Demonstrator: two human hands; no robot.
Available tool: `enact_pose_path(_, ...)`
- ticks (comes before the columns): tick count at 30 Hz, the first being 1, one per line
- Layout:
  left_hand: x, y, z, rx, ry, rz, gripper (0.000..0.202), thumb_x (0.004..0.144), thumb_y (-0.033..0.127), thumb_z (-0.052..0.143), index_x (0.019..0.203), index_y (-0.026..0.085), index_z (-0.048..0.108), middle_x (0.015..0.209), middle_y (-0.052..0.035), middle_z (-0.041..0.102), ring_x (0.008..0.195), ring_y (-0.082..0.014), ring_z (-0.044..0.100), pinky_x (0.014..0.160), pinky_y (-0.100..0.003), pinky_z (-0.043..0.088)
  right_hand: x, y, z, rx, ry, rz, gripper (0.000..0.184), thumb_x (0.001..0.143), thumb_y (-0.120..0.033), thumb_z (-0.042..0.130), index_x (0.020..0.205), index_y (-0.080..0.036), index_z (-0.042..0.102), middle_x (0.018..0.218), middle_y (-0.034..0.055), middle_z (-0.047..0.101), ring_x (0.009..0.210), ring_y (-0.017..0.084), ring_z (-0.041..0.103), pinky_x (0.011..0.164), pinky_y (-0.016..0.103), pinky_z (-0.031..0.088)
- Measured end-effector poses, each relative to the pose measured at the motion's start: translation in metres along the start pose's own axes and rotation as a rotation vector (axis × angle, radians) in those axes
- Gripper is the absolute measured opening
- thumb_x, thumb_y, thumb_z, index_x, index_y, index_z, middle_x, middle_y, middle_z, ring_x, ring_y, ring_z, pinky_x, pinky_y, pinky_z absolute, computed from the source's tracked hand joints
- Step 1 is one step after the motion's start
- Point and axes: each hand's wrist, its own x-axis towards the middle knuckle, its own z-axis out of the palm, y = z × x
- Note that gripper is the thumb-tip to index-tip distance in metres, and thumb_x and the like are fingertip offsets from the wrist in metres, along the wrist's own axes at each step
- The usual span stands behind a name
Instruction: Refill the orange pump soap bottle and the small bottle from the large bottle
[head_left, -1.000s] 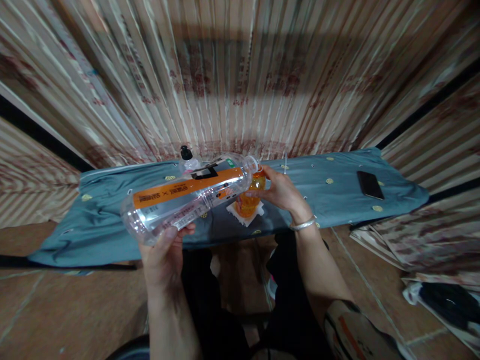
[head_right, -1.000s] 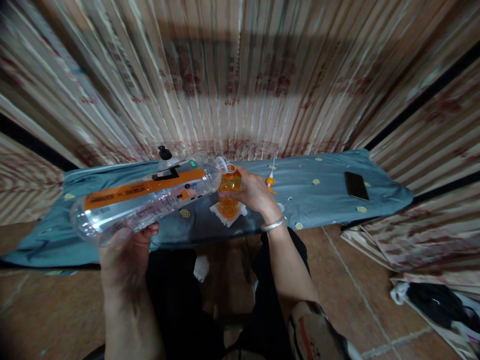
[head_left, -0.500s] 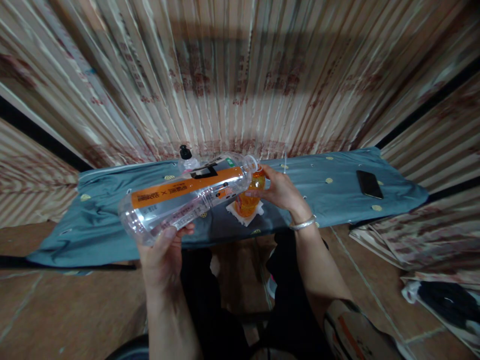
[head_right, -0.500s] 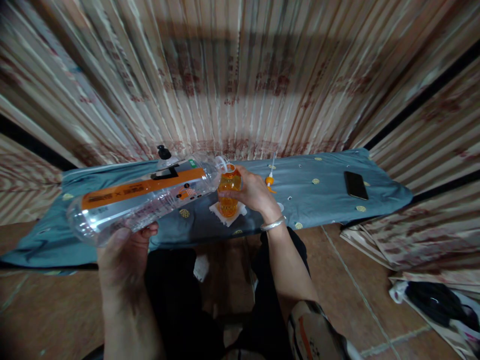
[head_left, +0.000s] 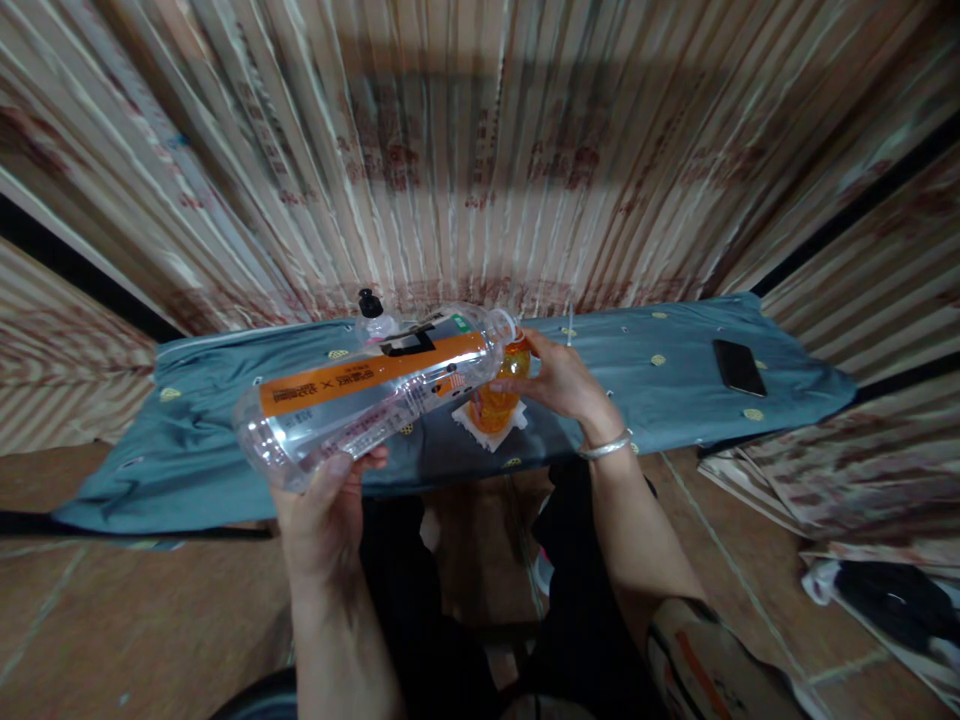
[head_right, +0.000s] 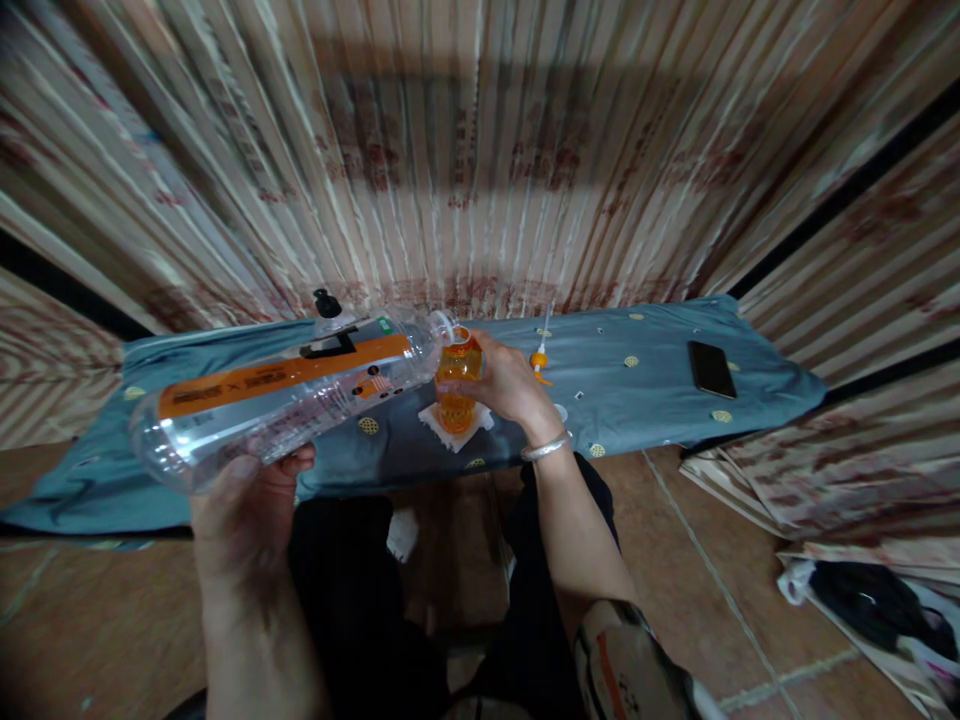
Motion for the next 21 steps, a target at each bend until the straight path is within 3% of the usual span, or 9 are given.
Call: enact_pose_path(21,-0.0002,0.0001,0.0001,-0.004,0.005,-0.004,0.048,0.055,0.033,0.102,0.094,0.02,0.078,0.079,0.0005,0.079,0.054,-0.0141,0.072,0.051,-0.02,0.063,-0.0006,-0.0024,-0.0013,-0.017,-0.007,0.019,0.064,0.08,-0.038,0.09,0.137,-0.022,0.066,0.122,0.0106,0.082,0.115,0.035,0.076,0.094,0.042,0.058)
